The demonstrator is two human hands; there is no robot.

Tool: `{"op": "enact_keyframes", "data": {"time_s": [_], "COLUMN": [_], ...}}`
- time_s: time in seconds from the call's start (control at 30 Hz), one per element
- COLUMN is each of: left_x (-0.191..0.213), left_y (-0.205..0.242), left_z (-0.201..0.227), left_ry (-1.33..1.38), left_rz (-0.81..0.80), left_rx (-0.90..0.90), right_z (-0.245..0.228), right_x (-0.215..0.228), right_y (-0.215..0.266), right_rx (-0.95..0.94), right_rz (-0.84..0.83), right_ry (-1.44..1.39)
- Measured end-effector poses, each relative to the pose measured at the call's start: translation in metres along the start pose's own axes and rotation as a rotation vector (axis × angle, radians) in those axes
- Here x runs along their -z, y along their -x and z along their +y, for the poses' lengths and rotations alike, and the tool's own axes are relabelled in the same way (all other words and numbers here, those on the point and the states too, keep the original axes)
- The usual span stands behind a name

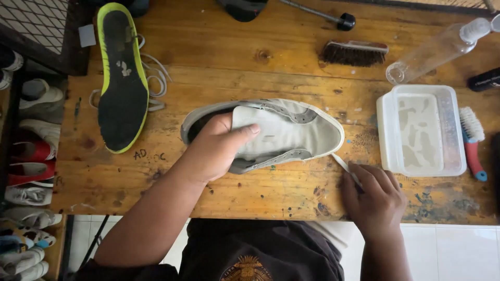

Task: A person is cleaning the upper part of a white sneaker by scrubbing it with a toothbrush dipped in cleaning solution and then wiping it with a cloth.

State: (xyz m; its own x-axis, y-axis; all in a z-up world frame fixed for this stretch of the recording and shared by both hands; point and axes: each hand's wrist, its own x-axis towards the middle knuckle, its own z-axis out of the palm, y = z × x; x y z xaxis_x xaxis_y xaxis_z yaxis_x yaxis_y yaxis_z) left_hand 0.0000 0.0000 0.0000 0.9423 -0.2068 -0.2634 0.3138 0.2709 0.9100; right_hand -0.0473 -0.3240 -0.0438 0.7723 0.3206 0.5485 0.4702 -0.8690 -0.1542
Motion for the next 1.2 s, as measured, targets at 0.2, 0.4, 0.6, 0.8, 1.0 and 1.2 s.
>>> {"op": "enact_keyframes", "data": {"time_s": [0.2, 0.4, 0.6, 0.8, 1.0, 1.2], "left_x": [-0.001, -0.008, -0.013, -0.013, -0.013, -0.016], "left_y": [0.000, 0.007, 0.008, 0.013, 0.014, 0.017], "left_z": [-0.004, 0.006, 0.013, 0.015, 0.017, 0.020], "left_ry": [-0.077, -0.422, -0.461, -0.565, -0.547, -0.560], "left_rz": [0.012, 0.014, 0.087, 0.063, 0.059, 0.080], "left_rx": [0.090, -0.006, 0.090, -0.023, 0.032, 0.084], "right_z": [0.000, 0.010, 0.009, 0.019, 0.022, 0.047], "right_x": [0.001, -0.009, -0.010, -0.006, 0.000, 0.048], "right_y": [-0.001, 0.014, 0.018, 0.027, 0.036, 0.014], "right_rx": [0.019, -0.018, -0.116, -0.099, -0.820, -0.750], "right_rz": [0.034, 0.109, 0.141, 0.214, 0.335, 0.221], "right_ry": [-0.028, -0.018, 0.007, -0.091, -0.496, -1.309]}}
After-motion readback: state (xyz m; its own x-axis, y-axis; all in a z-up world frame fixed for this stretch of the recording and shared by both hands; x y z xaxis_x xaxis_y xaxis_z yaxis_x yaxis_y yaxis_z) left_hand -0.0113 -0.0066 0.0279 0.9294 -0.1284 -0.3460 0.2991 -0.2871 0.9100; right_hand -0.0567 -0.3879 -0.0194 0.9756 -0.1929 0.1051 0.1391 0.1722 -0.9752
